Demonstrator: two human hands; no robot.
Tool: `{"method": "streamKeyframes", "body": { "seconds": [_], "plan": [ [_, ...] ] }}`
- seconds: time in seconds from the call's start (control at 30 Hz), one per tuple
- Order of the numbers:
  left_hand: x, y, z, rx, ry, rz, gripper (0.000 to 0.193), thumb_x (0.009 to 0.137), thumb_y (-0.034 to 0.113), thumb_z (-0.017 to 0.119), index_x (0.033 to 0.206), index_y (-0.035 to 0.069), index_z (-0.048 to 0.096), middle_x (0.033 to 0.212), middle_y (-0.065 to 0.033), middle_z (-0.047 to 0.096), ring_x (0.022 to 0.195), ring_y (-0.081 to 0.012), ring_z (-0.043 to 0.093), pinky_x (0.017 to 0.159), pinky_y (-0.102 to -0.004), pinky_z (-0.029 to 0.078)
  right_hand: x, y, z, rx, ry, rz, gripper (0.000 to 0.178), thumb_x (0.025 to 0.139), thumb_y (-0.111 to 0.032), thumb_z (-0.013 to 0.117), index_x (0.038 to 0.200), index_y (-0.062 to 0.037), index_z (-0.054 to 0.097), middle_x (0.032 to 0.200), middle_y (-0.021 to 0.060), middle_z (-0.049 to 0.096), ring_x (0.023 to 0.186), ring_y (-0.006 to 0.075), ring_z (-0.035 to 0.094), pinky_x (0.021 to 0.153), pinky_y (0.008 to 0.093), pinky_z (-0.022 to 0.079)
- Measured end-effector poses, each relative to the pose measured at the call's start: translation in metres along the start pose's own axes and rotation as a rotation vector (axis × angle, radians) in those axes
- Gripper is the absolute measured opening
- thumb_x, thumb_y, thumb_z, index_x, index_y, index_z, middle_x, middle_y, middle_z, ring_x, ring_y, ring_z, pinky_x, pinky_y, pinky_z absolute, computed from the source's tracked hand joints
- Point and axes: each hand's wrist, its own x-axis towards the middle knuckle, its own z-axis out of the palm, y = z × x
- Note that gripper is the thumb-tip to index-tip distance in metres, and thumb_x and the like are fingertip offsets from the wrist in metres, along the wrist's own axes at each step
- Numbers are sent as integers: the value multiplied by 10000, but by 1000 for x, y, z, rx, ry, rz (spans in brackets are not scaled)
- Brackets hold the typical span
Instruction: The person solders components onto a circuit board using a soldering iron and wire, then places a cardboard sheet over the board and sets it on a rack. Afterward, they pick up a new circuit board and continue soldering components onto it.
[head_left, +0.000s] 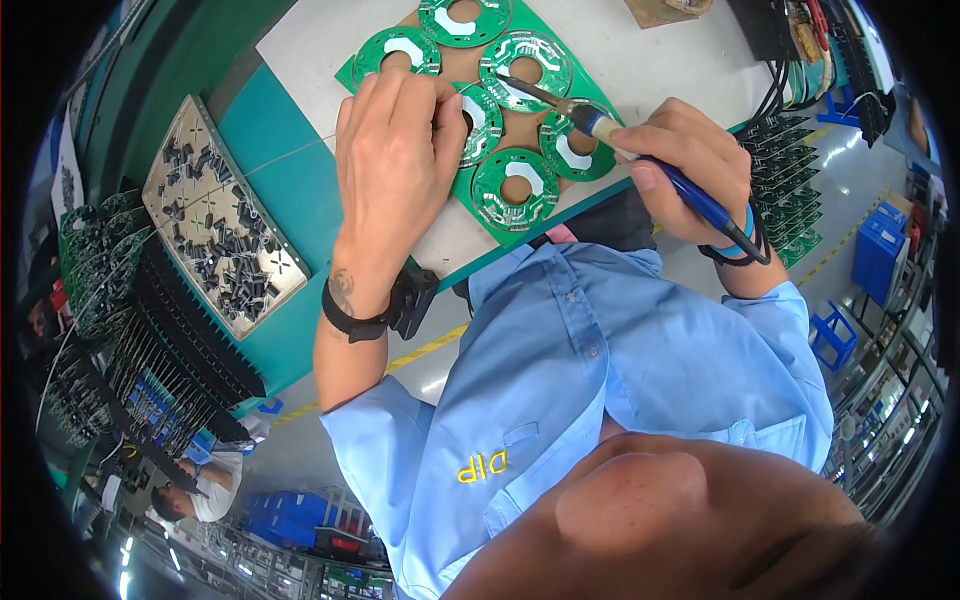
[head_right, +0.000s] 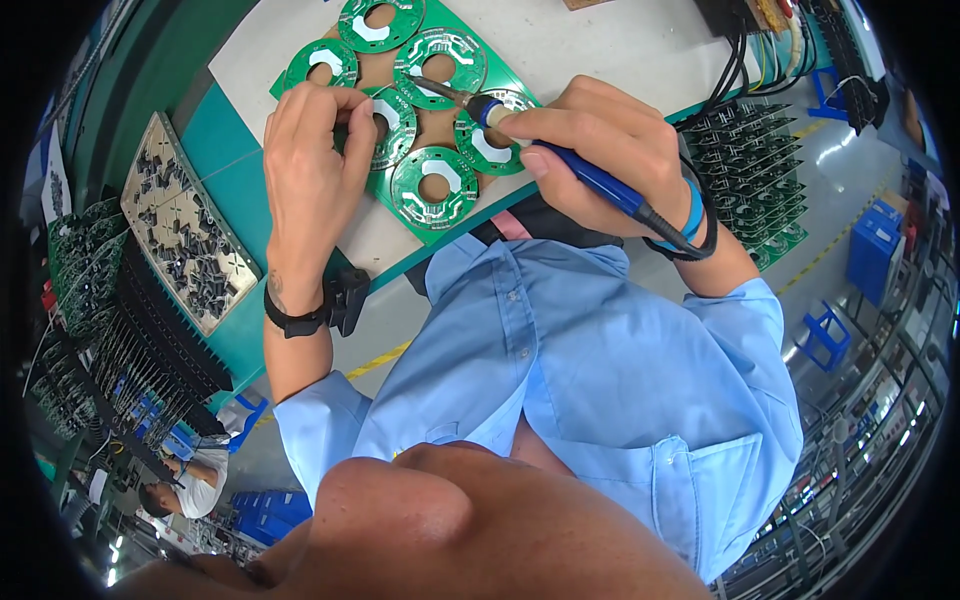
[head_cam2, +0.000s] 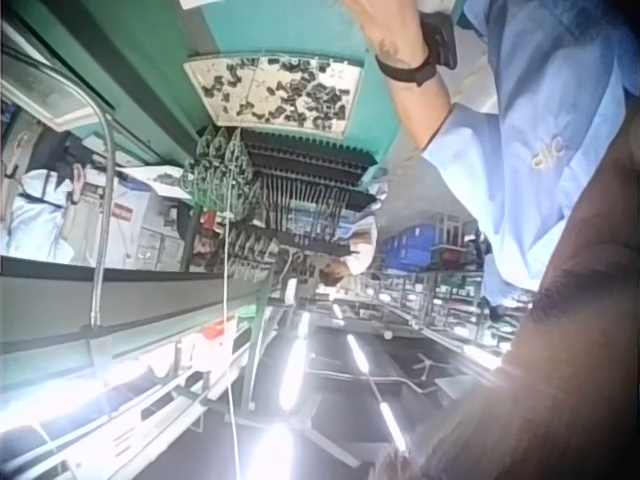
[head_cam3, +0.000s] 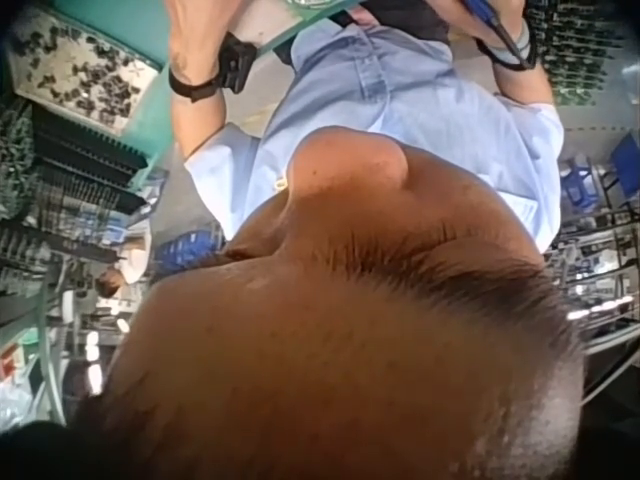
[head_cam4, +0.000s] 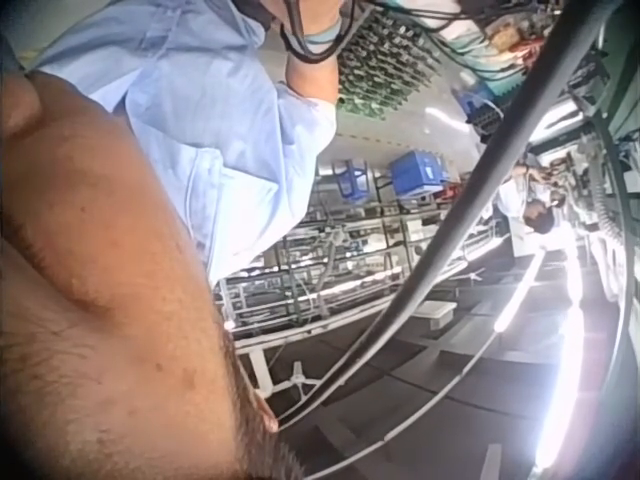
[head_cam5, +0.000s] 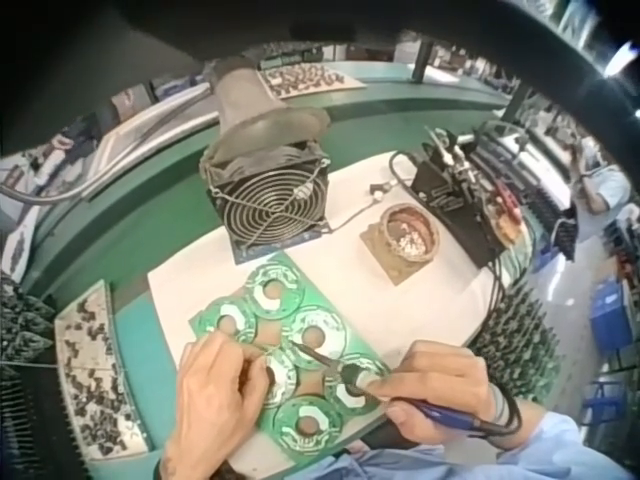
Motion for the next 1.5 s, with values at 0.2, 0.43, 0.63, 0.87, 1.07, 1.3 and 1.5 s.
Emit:
{"method": "streamKeyframes", "body": {
  "seconds": [0.2, 0.43, 0.63, 0.87, 1.07, 1.3, 1.5],
  "plan": [
    [5, 3, -6, 131, -26, -6, 113, 901, 82, 772, 973, 78, 684, 945, -72, 628, 918, -275, 601, 785, -418, 413, 5, -1, -6, 2, -2, -46, 250, 856, 17, 715, 1101, 58, 737, 841, 145, 713, 687, 275, 638, 631, 364, 522],
    [8, 0, -6, 131, -33, 20, 93, 915, 115, 772, 969, 98, 699, 939, -49, 626, 918, -265, 588, 806, -411, 398, 5, 5, -4, 34, -9, -68, 270, 824, 17, 746, 1093, 13, 769, 835, 118, 721, 679, 250, 636, 621, 351, 524],
    [7, 1, -4, 108, -39, 18, 105, 914, 125, 781, 970, 95, 699, 934, -54, 620, 907, -267, 586, 800, -414, 400, 2, 0, 1, 46, 30, 79, 272, 851, -2, 759, 1123, -6, 762, 838, 110, 708, 687, 241, 637, 613, 344, 513],
    [6, 1, -4, 101, -38, 20, 108, 915, 128, 784, 965, 92, 696, 932, -63, 618, 898, -270, 586, 794, -418, 402, 4, 1, -1, 18, -48, 70, 242, 945, -31, 710, 1169, 60, 703, 835, 151, 685, 697, 255, 638, 622, 344, 509],
    [7, 0, -3, 93, -54, 16, 106, 915, 128, 782, 965, 90, 696, 942, -70, 626, 894, -281, 587, 786, -428, 409, 4, 0, 0, 17, -32, 67, 234, 950, -37, 706, 1163, 60, 704, 832, 151, 688, 695, 252, 638, 614, 337, 504],
    [5, 4, -14, -48, -21, -154, 87, 957, 99, 763, 1011, 60, 708, 997, -69, 687, 929, -220, 635, 819, -367, 470, -8, -3, -21, 23, 34, 123, 219, 977, -48, 680, 1162, 67, 702, 836, 149, 697, 714, 248, 656, 647, 330, 508],
    [0, 4, -17, -968, 155, -619, 90, 1006, 88, 745, 1036, 5, 723, 975, -67, 723, 922, -139, 661, 839, -278, 514, -26, 16, -33, -91, 199, 257, 228, 1007, -28, 629, 1203, 72, 690, 966, 171, 717, 839, 244, 682, 758, 323, 518]
  ]
}}
